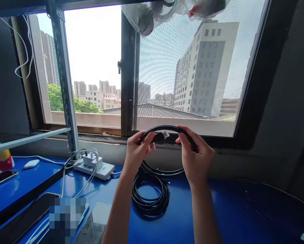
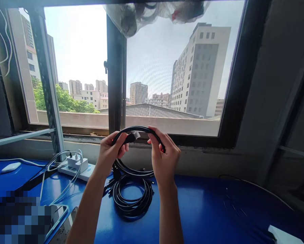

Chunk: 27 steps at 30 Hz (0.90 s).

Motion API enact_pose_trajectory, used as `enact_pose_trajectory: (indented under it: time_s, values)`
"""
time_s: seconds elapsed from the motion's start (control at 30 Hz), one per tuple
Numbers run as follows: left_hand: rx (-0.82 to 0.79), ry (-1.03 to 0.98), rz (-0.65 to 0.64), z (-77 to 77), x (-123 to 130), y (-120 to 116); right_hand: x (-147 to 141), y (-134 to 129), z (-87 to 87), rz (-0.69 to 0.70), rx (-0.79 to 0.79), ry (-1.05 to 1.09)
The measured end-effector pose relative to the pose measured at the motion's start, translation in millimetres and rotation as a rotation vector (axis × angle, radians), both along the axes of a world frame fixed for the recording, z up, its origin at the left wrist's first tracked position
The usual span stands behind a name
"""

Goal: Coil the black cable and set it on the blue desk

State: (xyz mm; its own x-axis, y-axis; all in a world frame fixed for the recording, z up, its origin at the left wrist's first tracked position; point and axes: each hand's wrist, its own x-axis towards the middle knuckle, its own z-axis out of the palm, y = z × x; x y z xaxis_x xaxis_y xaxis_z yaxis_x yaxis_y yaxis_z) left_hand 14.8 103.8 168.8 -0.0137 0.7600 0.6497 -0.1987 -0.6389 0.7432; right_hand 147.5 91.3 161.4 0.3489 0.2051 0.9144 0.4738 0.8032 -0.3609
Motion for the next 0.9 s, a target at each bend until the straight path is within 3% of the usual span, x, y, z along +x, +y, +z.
enact_pose_trajectory:
  time_s: [0.17,0.33,0.6,0.8,0.9]
  values:
    - [-0.091,0.032,-0.093,-2.1,-3.4,3.0,-0.7,2.4,-1.0,0.026,-0.111,0.031]
    - [-0.219,0.016,-0.089,0.1,-1.3,3.4,0.4,10.7,-4.4,0.028,-0.215,0.05]
    - [-0.257,0.117,-0.162,1.7,-5.0,-1.6,2.1,23.1,-12.3,0.001,-0.312,0.123]
    - [-0.372,0.048,-0.067,-0.4,-8.2,7.5,0.4,24.4,-11.5,0.003,-0.346,0.108]
    - [-0.447,-0.023,0.028,-0.4,-8.3,12.9,1.3,23.1,-11.9,0.037,-0.464,0.067]
